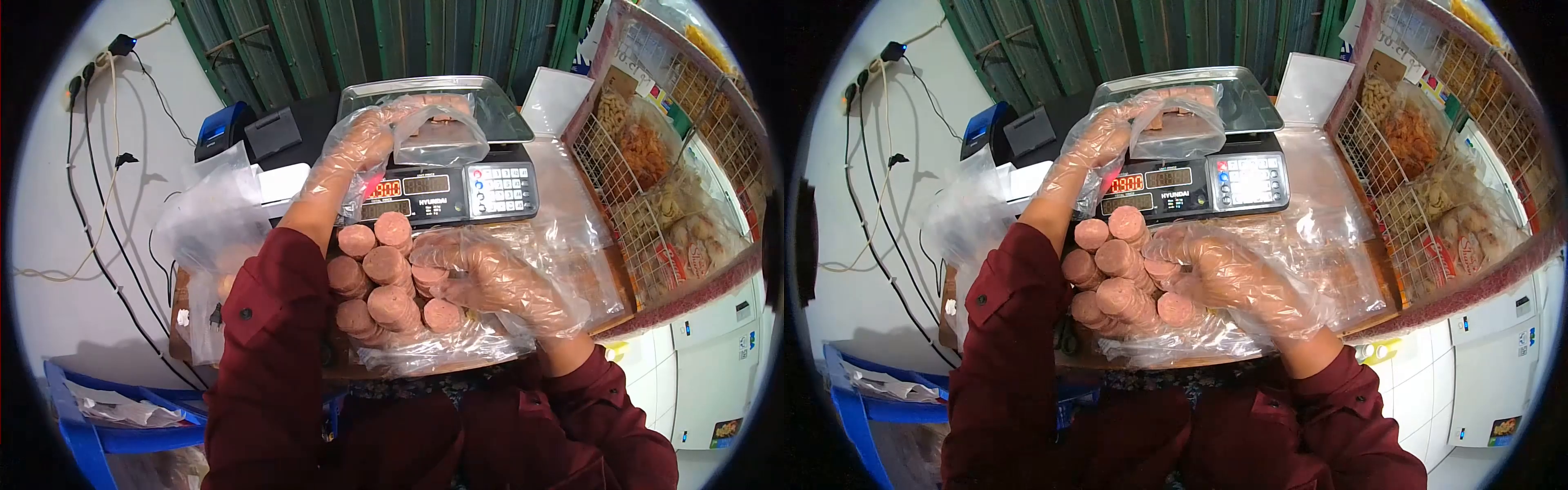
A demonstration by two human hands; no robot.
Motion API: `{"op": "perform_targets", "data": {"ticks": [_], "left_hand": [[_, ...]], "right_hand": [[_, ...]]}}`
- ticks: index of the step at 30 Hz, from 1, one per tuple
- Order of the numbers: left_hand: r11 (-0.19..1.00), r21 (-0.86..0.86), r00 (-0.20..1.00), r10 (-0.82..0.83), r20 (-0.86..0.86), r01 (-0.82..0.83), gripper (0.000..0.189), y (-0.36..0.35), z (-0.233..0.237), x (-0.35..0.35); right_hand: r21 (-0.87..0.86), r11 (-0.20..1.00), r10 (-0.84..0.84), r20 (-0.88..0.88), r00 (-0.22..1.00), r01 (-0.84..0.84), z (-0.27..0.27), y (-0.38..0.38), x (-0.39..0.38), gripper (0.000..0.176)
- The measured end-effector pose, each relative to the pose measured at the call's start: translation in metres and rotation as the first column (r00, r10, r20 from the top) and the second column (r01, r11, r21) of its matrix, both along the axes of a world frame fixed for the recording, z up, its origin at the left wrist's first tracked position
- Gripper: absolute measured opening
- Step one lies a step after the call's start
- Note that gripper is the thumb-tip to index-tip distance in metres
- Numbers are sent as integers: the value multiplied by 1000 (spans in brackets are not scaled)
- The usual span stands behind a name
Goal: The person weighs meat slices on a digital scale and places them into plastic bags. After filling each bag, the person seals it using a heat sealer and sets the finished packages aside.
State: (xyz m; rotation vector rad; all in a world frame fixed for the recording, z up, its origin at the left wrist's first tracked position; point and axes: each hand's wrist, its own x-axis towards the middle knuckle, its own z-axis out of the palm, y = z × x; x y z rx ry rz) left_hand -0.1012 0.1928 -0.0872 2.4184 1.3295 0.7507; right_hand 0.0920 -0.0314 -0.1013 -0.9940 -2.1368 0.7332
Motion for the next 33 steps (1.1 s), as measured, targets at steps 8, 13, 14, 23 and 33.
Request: {"op": "perform_targets", "data": {"ticks": [8, 13, 14, 23, 33], "left_hand": [[991, 88, 994, -105, 23, 103, 39, 17, -13, -1], [986, 102, 991, -130, 10, 129, 39, 18, -14, -2], [969, 148, 976, -209, 61, 199, 39, 18, -13, -2], [982, 80, 984, -174, 32, 171, 49, 23, -16, -3], [970, 173, 985, -169, -34, 173, 53, 18, -12, -6]], "right_hand": [[-482, 876, -226, -453, 862, -24, 6, 11, 0, 30], [-411, 878, -418, -407, 812, 246, 22, 56, 2, 38], [-330, 862, -493, -365, 790, 385, 30, 67, -1, 38], [509, 638, -716, 120, 687, 577, 37, 122, -34, 20], [268, 848, -353, -361, 863, 458, 11, 152, -33, 23]]}}
